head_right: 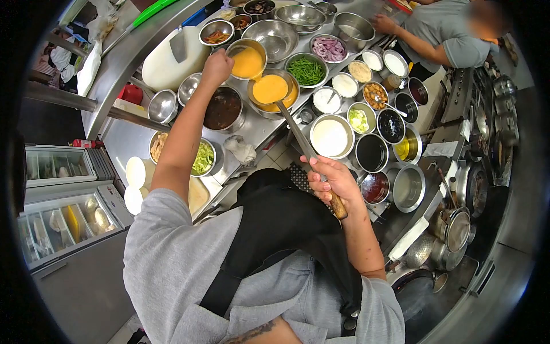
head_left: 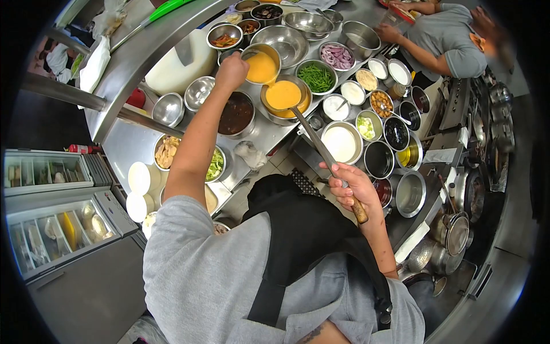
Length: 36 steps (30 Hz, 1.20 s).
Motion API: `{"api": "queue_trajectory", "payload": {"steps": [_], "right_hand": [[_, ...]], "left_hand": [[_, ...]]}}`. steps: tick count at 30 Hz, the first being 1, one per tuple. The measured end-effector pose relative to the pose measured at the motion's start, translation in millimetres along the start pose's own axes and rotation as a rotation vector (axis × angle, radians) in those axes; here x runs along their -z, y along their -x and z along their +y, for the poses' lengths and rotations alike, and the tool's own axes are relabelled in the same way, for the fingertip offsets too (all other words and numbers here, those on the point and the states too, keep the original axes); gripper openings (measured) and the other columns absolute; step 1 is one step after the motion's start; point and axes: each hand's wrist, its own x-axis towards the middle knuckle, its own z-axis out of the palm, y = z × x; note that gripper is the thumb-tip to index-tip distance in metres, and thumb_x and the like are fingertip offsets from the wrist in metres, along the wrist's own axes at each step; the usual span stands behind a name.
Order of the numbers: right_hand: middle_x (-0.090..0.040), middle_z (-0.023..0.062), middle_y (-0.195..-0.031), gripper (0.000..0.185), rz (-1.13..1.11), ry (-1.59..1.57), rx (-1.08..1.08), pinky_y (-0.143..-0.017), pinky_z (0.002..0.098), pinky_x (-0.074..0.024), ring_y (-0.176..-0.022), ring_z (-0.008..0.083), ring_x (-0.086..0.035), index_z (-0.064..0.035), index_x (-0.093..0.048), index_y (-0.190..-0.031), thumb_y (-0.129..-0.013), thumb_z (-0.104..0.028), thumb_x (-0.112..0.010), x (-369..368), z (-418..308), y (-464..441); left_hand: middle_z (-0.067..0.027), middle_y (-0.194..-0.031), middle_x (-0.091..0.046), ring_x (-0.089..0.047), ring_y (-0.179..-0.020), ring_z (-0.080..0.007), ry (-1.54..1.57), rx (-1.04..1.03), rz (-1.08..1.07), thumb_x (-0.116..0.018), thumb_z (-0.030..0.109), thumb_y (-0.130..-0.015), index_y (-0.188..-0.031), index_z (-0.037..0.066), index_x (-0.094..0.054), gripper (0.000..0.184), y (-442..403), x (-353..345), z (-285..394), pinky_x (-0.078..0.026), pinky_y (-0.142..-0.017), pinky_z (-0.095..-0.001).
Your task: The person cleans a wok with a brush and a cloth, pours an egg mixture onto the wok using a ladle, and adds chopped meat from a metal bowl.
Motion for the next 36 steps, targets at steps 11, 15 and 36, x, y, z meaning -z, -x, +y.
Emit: {"api": "queue_trajectory", "payload": {"steps": [11,15,36], "right_hand": [[-0.046,-0.0013,-0.067,0.029,0.001,-0.002,0.002,-0.03,0.0154,-0.0305,-0.042,0.0,-0.035,0.0006,-0.051,-0.125,-0.1,-0.015,-0.048,-2.0,-0.3,2.1],[-0.046,-0.0011,-0.067,0.03,0.013,-0.008,-0.007,-0.03,0.0155,-0.0307,-0.042,0.0001,-0.035,0.0008,-0.051,-0.124,-0.1,-0.015,-0.049,-2.9,-0.1,1.4],[-0.046,-0.0008,-0.066,0.03,-0.003,0.011,0.014,-0.03,0.017,-0.0312,-0.042,0.0012,-0.036,0.0004,-0.051,-0.123,-0.098,-0.017,-0.052,3.2,0.8,6.1]], "left_hand": [[-0.03,-0.08,-0.062,-0.061,-0.078,-0.0467,-0.009,-0.029,0.007,-0.053,0.014,-0.081,-0.082,-0.005,-0.055,0.019,5.4,4.9,3.7,-0.048,-0.073,-0.0544],[-0.0289,-0.083,-0.062,-0.061,-0.081,-0.0454,-0.006,-0.029,0.019,-0.053,0.013,-0.082,-0.085,-0.004,-0.055,0.018,7.5,5.8,11.1,-0.049,-0.074,-0.0536],[-0.0329,-0.079,-0.062,-0.062,-0.08,-0.0477,0.022,0.099,-0.011,-0.057,0.018,-0.082,-0.082,-0.007,-0.058,0.025,8.8,-0.5,1.1,-0.05,-0.075,-0.0533]]}}
